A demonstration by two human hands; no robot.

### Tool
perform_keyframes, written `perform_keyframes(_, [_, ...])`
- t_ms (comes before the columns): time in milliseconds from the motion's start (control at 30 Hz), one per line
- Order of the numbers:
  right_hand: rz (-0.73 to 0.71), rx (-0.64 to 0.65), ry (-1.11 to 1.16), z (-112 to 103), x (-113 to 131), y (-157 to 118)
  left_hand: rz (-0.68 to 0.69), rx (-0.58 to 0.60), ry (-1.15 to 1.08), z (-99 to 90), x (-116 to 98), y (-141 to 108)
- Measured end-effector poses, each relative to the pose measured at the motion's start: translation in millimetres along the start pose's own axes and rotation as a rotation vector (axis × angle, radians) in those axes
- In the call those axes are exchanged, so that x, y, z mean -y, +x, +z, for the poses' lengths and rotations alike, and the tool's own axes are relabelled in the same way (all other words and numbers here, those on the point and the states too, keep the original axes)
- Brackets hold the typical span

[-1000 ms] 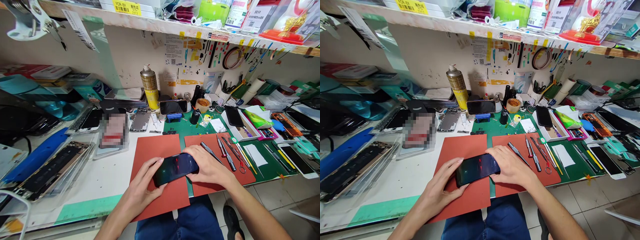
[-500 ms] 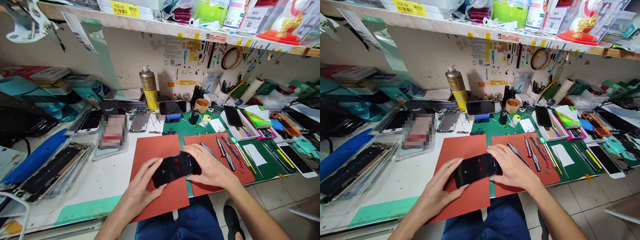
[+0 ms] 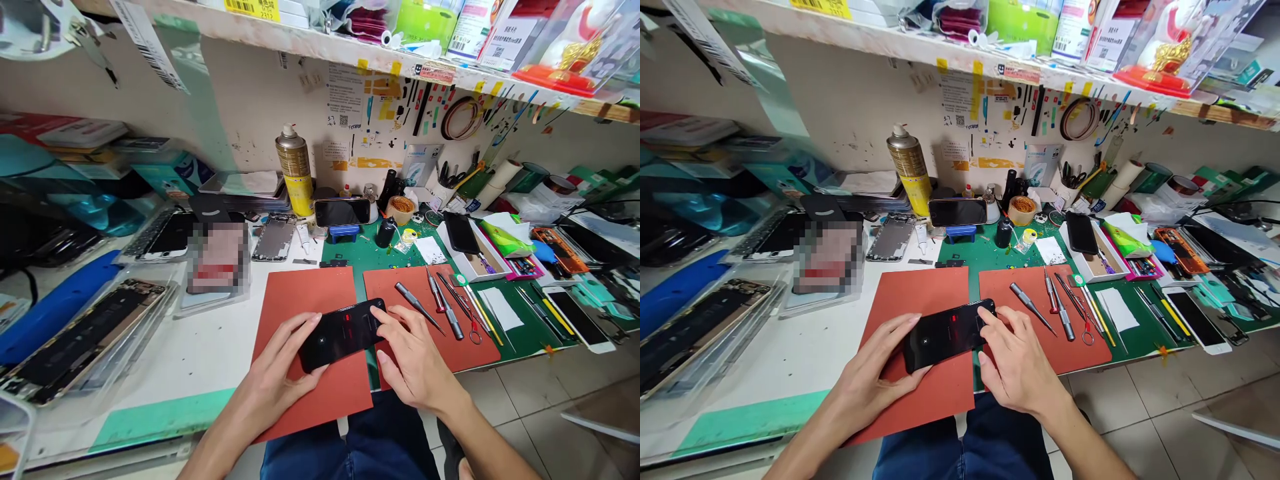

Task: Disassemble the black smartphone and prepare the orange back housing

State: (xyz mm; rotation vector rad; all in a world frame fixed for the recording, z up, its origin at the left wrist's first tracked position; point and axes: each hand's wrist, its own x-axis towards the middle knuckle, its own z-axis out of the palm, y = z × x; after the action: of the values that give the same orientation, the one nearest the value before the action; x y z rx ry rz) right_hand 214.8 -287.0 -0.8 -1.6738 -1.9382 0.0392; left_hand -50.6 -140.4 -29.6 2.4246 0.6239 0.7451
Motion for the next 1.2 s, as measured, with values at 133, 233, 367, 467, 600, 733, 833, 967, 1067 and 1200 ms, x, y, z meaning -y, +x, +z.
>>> perform_keyframes(133, [0.003, 0.004, 0.023, 4, 4, -12, 0.000, -0.003, -0.003, -0.3, -1, 1])
perform_keyframes(233, [-0.013, -0.009, 0.043, 5, 10, -27, -0.010, -0.009, -0.008, -0.9, -2, 1])
perform_keyframes(367, [-0.036, -0.052, 0.080, 3, 16, -41, -0.017, -0.008, -0.006, -0.9, -3, 1])
perform_keyframes(467, [-0.030, -0.152, 0.126, 1, 13, -43, -0.013, -0.014, 0.003, -0.5, -2, 1])
perform_keyframes(600, [0.099, -0.432, 0.097, 4, -2, -38, 0.003, -0.017, 0.024, -0.3, 0, 2])
perform_keyframes(733, [0.180, -0.555, 0.079, 9, -14, -32, 0.023, -0.031, 0.041, -0.7, 0, 3])
perform_keyframes(833, [0.231, -0.529, 0.102, 11, -17, -30, 0.032, -0.025, 0.046, -1.2, 0, 3])
perform_keyframes(967, [0.275, -0.495, 0.117, 11, -16, -28, 0.036, -0.016, 0.054, -1.2, 2, 2])
perform_keyframes(1067, [0.274, -0.469, 0.121, 11, -14, -25, 0.035, -0.018, 0.058, -0.5, 4, 1])
perform_keyframes(1200, [0.252, -0.451, 0.128, 10, -13, -23, 0.007, -0.007, 0.056, -0.4, 3, 0])
